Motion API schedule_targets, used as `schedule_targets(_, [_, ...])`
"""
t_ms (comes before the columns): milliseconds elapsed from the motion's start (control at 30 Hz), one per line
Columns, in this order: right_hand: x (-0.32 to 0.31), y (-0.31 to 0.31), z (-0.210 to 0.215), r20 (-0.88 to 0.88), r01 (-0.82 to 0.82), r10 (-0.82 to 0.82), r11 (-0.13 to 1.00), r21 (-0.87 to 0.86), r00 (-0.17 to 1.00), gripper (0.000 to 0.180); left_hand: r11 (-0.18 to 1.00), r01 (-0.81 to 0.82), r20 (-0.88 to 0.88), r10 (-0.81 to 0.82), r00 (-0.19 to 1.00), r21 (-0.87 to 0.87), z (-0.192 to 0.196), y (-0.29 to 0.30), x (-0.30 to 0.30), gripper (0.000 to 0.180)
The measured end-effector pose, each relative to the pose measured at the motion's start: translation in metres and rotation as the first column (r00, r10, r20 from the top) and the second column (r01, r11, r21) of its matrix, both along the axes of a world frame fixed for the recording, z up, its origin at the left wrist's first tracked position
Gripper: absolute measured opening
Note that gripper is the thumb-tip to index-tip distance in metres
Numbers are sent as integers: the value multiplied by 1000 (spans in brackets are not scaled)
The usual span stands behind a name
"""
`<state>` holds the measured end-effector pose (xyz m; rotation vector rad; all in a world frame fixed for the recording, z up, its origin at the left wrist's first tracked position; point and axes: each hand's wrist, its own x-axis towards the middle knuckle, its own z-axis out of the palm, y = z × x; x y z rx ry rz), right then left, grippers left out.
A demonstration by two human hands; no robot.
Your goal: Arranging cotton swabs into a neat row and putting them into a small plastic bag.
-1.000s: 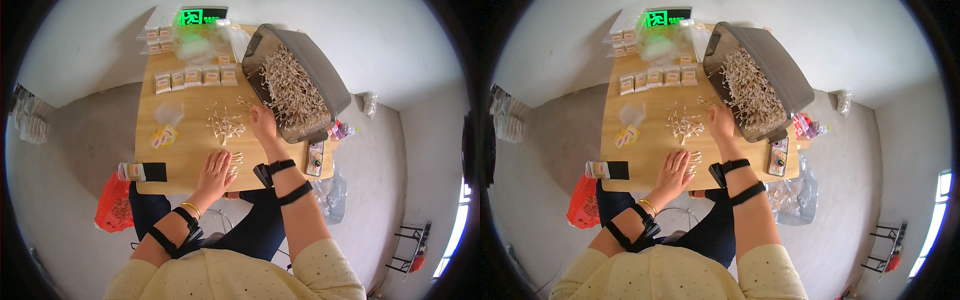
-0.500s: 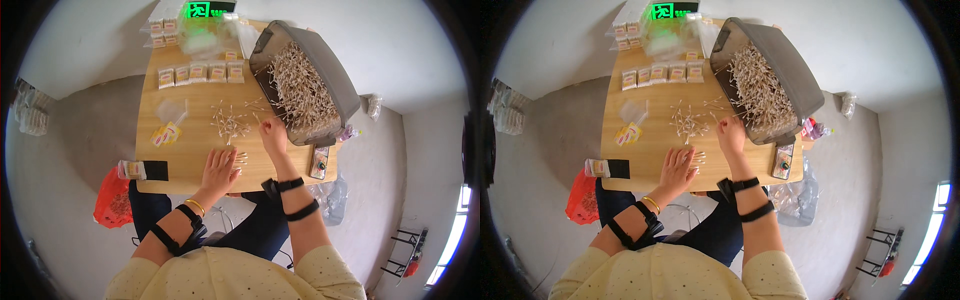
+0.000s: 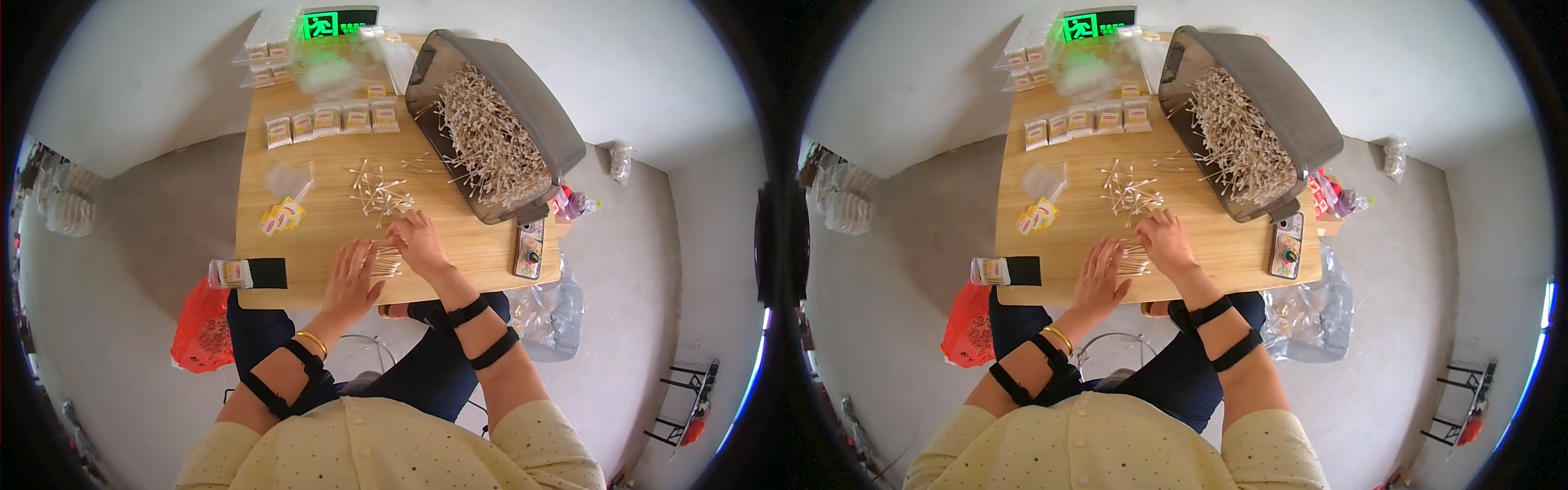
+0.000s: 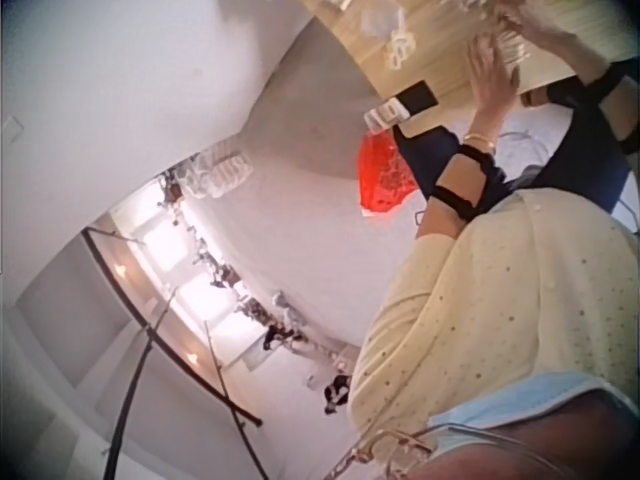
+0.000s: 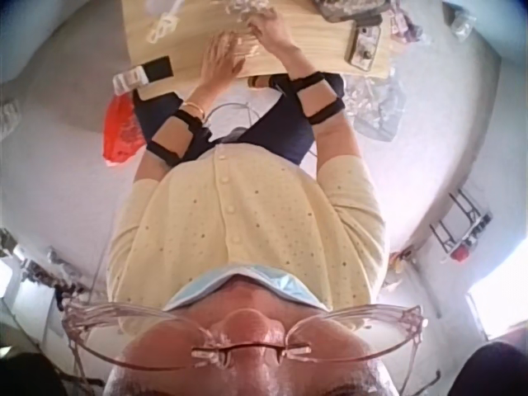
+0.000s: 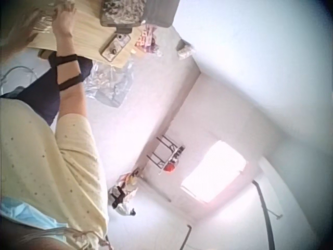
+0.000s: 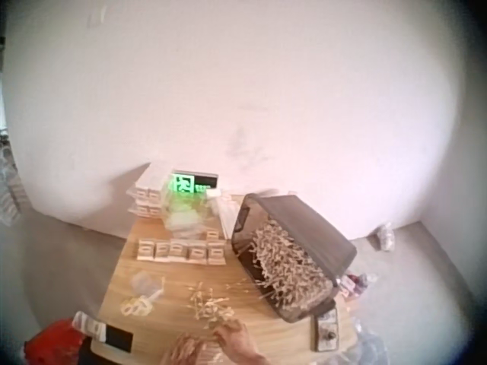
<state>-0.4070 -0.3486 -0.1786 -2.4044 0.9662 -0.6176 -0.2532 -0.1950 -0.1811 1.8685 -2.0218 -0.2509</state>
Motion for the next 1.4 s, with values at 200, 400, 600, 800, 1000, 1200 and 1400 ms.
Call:
schedule_targets(200, [-14, 24, -11, 66, 61, -67, 994, 91, 996, 15, 993, 95, 54, -99, 994, 74, -8, 4, -7, 78])
schedule_targets(400, [-38, 37, -7, 135, 283, -295, 954, 102, 946, 21, 994, 81, 97, -89, 991, 77, -7, -16, -3, 82])
schedule_targets(600, [-37, 51, -4, 196, 320, -339, 939, 123, 920, 26, 992, 106, 85, -112, 990, 72, -9, -14, 0, 84])
schedule_targets(800, [-9, 51, -7, 344, 210, -295, 942, 263, 891, 39, 986, 155, 61, -158, 986, 56, -10, -5, 1, 81])
schedule_targets(1000, [28, 71, -15, 458, 63, -243, 926, 373, 855, 43, 985, 171, 59, -172, 983, 32, -17, -4, 5, 80])
schedule_targets(1200, [16, 65, -22, 528, 151, -381, 892, 426, 759, 42, 989, 139, 49, -142, 989, 52, -13, -3, 0, 81])
schedule_targets(1400, [40, 75, -20, 519, 37, -262, 914, 404, 814, 42, 987, 153, 36, -154, 987, 42, -11, -10, -1, 83])
